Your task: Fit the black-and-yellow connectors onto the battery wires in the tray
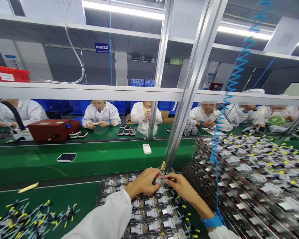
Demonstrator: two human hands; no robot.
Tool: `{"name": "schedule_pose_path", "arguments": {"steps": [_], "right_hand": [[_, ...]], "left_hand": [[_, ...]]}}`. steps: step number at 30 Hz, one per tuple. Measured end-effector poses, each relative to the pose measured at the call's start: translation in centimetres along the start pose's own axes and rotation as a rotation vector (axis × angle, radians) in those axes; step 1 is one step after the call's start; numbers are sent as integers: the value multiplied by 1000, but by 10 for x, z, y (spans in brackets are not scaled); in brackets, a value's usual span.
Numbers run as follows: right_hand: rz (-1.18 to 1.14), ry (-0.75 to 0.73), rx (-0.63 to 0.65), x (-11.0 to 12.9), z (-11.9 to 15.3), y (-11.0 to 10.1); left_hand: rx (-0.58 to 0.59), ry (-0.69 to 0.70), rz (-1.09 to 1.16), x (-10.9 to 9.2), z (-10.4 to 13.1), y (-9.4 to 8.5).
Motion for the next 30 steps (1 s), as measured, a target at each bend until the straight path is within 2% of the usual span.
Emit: {"name": "schedule_pose_path", "arguments": {"steps": [9, 16, 30], "right_hand": [[-34, -4, 11, -9, -8, 11], [-57, 32, 38, -15, -8, 18], [-33, 43, 54, -21, -14, 20]], "left_hand": [[-44, -66, 76, 19, 0, 8], [-65, -64, 84, 21, -1, 10], [-19, -55, 102, 20, 1, 13]]}}
Point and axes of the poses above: each hand's wrist, its own z-axis away from the middle knuckle, its own y-axis out of the palm, x = y × z, the point moved 8 cm from there along -z, towards the middle knuckle, and after that the axes turned 5 degrees about -y, right-handed, at the moved point
